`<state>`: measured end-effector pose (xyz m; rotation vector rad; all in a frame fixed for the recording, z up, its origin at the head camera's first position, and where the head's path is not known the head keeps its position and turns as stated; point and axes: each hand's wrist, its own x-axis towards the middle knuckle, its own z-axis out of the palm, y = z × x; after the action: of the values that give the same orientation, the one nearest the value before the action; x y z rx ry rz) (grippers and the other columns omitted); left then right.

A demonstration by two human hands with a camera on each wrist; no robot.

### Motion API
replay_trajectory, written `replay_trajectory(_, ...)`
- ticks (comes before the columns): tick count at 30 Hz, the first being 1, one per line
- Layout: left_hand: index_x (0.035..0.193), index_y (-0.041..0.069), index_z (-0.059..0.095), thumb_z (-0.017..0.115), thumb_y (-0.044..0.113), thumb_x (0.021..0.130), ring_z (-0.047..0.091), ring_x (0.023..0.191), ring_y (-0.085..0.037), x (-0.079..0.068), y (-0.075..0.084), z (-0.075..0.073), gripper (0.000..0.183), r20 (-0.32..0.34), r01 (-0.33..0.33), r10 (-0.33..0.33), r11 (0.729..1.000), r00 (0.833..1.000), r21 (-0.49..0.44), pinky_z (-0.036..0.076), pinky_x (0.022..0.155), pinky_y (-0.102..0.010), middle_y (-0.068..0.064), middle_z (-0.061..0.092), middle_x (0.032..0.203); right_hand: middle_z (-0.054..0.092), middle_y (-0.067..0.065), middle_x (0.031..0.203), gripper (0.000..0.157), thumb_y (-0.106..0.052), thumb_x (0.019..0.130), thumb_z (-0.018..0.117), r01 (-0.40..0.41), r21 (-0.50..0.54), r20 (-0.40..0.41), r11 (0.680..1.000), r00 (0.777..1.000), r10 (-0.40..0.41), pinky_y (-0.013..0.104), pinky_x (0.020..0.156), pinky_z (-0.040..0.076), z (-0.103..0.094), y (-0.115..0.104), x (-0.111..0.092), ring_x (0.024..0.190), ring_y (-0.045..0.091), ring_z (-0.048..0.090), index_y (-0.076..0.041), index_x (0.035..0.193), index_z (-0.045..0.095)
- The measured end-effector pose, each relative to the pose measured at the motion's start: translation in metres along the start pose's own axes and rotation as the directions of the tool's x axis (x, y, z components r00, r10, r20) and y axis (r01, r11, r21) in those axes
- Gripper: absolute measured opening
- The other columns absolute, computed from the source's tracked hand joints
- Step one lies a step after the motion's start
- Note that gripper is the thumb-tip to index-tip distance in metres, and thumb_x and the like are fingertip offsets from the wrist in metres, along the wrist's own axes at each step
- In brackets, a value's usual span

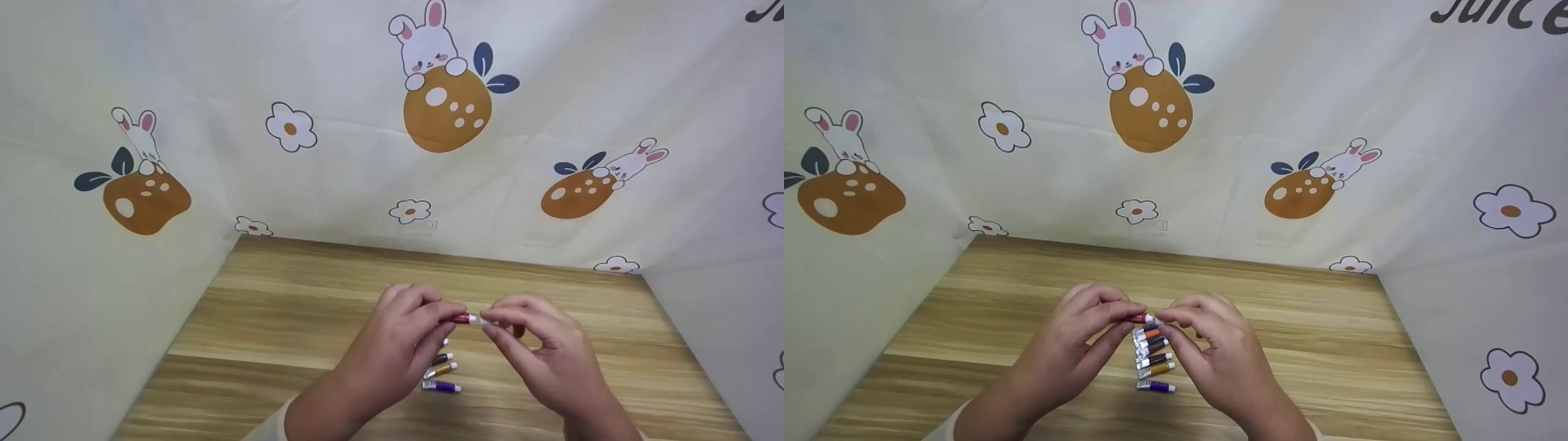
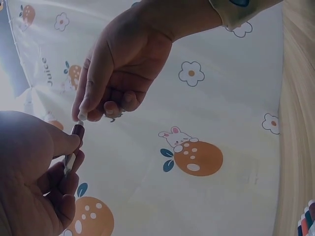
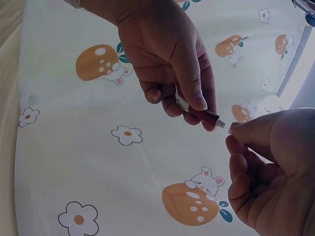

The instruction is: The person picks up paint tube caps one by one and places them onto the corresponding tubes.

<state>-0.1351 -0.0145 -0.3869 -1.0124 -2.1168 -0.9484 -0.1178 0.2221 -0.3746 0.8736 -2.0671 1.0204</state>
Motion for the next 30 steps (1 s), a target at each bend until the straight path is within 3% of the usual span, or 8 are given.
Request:
replay_trajectory(5,0.123,0.024,0.078,0.068,0.024,0.106,0.06,0.102,-0.011,-0.0004,-0.0001,0.0014,0.02,0.012,-0.02,0.02,1.0,1.0,0.001,0.048,0.093,-0.028,0.01,0.07,0.11,0.077,-0.001,0.101,0.041,0.011,0.079,0.086,-0.015,0.001,0.019,1.0,1.0,0.015,0.015,0.071,0.053,0.0009,-0.0014,0.0003,0.083,0.005,0.066,-0.016,0.109,0.083)
replay_trajectory(14,0.124,0.025,0.077,0.064,0.027,0.109,0.059,0.104,-0.01,-0.0011,0.0006,0.0011,0.021,0.041,0.005,-0.005,1.0,0.999,-0.009,0.049,0.093,-0.027,0.012,0.07,0.11,0.079,-0.005,0.097,0.035,0.006,0.082,0.087,-0.064,-0.026,0.019,0.998,0.998,0.065,0.014,0.07,0.052,0.0031,-0.0012,-0.001,0.082,0.004,0.066,-0.021,0.105,0.083)
replay_trajectory(20,0.123,0.024,0.078,0.067,0.024,0.107,0.06,0.099,-0.009,-0.001,0.0017,0.0027,0.02,0.034,-0.007,0.008,1.0,0.999,-0.018,0.049,0.089,-0.025,0.011,0.07,0.11,0.077,-0.007,0.089,0.028,0.002,0.085,0.086,-0.098,-0.049,0.022,0.994,0.995,0.099,0.015,0.065,0.048,0.0046,0.003,-0.002,0.075,0.002,0.061,-0.024,0.094,0.082)
replay_trajectory(25,0.121,0.022,0.079,0.069,0.023,0.106,0.06,0.097,-0.009,-0.0007,0.0028,0.0045,0.019,0.023,-0.023,0.023,0.999,0.999,-0.022,0.049,0.087,-0.024,0.011,0.07,0.109,0.073,-0.009,0.08,0.033,0.007,0.082,0.084,-0.114,-0.039,0.009,0.993,0.993,0.114,0.016,0.061,0.044,0.0067,0.0059,-0.0033,0.07,0.002,0.057,-0.025,0.08,0.077)
replay_trajectory(30,0.122,0.023,0.079,0.07,0.022,0.105,0.059,0.098,-0.009,-0.0007,0.0031,0.0047,0.019,0.029,-0.016,0.017,0.999,0.999,-0.029,0.049,0.088,-0.024,0.011,0.07,0.109,0.074,-0.006,0.079,0.033,0.008,0.087,0.079,-0.121,-0.017,0.019,0.992,0.992,0.122,0.016,0.063,0.048,0.0058,0.0081,-0.0037,0.072,0.002,0.062,-0.024,0.081,0.078)
